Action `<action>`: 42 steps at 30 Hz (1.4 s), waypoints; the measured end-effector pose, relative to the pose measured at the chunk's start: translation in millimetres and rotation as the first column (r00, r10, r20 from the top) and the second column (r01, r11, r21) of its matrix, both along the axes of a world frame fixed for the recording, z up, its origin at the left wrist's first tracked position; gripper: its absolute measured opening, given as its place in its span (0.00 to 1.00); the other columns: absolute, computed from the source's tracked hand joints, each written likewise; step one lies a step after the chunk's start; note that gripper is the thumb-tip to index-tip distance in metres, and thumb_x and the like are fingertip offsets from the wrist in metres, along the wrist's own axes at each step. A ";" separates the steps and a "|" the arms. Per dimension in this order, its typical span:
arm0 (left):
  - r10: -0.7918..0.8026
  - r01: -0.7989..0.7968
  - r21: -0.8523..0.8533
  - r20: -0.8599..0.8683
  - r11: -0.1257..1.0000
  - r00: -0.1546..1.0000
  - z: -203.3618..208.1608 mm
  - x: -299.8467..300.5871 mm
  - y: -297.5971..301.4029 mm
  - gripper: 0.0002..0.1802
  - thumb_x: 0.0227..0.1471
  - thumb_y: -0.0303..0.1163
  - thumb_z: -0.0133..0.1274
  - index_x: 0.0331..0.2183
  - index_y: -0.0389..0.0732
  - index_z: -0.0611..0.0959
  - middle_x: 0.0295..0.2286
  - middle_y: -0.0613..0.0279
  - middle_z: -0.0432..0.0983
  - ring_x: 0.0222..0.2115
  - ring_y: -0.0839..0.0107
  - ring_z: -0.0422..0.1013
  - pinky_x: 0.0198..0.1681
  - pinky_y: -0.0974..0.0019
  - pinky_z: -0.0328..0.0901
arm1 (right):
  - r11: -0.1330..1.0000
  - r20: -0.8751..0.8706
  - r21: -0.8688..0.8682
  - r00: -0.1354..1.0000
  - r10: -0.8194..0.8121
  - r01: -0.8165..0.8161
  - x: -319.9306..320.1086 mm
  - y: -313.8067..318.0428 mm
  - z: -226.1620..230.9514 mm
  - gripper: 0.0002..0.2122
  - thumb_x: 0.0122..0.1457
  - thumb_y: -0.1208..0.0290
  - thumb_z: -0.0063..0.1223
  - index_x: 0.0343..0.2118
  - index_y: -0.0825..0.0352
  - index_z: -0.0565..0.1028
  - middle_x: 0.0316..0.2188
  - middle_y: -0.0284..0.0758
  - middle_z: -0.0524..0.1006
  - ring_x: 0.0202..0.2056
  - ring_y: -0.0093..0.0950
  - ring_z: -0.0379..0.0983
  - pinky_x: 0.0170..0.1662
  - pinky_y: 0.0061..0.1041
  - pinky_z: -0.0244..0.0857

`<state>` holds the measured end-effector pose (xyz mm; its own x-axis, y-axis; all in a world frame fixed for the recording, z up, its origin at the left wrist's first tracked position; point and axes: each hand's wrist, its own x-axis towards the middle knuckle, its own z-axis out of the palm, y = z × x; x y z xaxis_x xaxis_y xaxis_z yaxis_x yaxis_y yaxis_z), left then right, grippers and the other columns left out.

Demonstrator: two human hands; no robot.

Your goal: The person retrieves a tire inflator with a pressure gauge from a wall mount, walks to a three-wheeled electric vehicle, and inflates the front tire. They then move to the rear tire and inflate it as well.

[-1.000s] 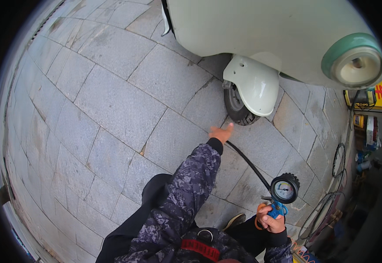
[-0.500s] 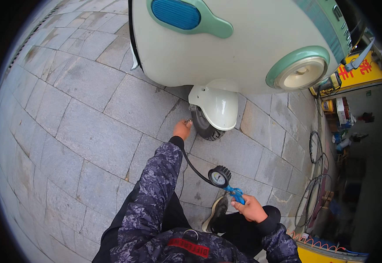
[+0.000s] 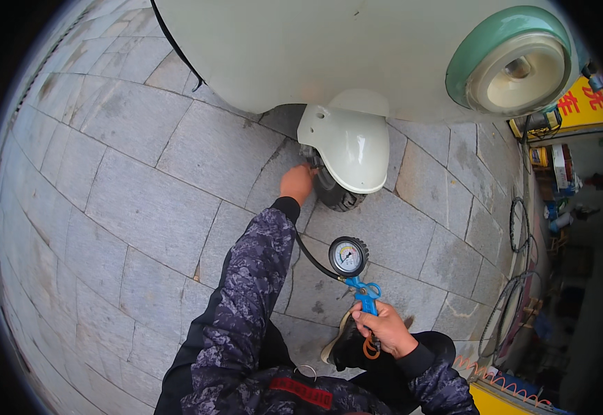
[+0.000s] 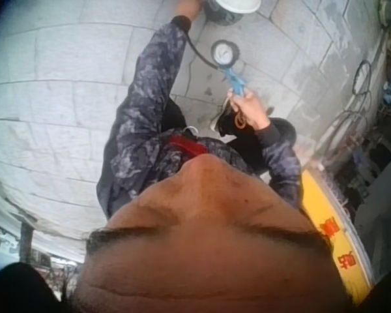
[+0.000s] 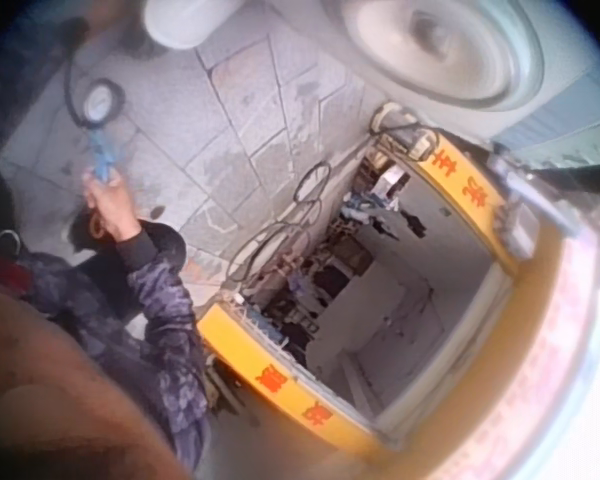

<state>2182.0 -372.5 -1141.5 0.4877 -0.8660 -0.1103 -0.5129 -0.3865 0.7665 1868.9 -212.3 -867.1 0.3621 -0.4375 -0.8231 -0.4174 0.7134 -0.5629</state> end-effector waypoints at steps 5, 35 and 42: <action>-0.012 0.009 0.065 0.045 0.998 0.999 3.1 4.7 -3.0 0.18 0.63 0.47 0.54 0.39 0.41 0.85 0.37 0.46 0.84 0.40 0.44 0.79 0.40 0.43 0.72 | 0.998 -0.018 0.032 0.998 -0.052 0.053 -6.8 -9.7 -13.1 0.04 0.65 0.75 0.58 0.40 0.69 0.77 0.26 0.28 0.75 0.23 0.17 0.68 0.27 0.19 0.61; -0.075 0.077 0.023 -0.093 0.997 0.993 -17.5 17.7 -5.2 0.19 0.61 0.48 0.55 0.43 0.45 0.87 0.37 0.49 0.84 0.40 0.46 0.78 0.43 0.45 0.71 | 0.997 0.025 -0.006 0.997 0.074 -0.073 -32.5 -56.4 -41.9 0.20 0.67 0.69 0.58 0.60 0.68 0.71 0.27 0.34 0.79 0.24 0.24 0.75 0.31 0.22 0.69; -0.066 0.067 0.098 -0.010 0.993 0.998 -12.2 12.1 -6.1 0.19 0.61 0.46 0.54 0.46 0.44 0.86 0.42 0.48 0.83 0.45 0.46 0.77 0.47 0.46 0.71 | 0.988 0.049 -0.015 0.987 0.156 -0.155 -35.9 -66.7 -52.7 0.18 0.66 0.72 0.58 0.56 0.71 0.73 0.48 0.39 0.81 0.29 0.24 0.78 0.38 0.23 0.73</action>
<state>2194.1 -378.5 -1153.7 0.4283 -0.8815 -0.1990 -0.5354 -0.4249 0.7300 1833.1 -279.0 -919.8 0.4669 -0.3821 -0.7975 -0.4939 0.6354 -0.5935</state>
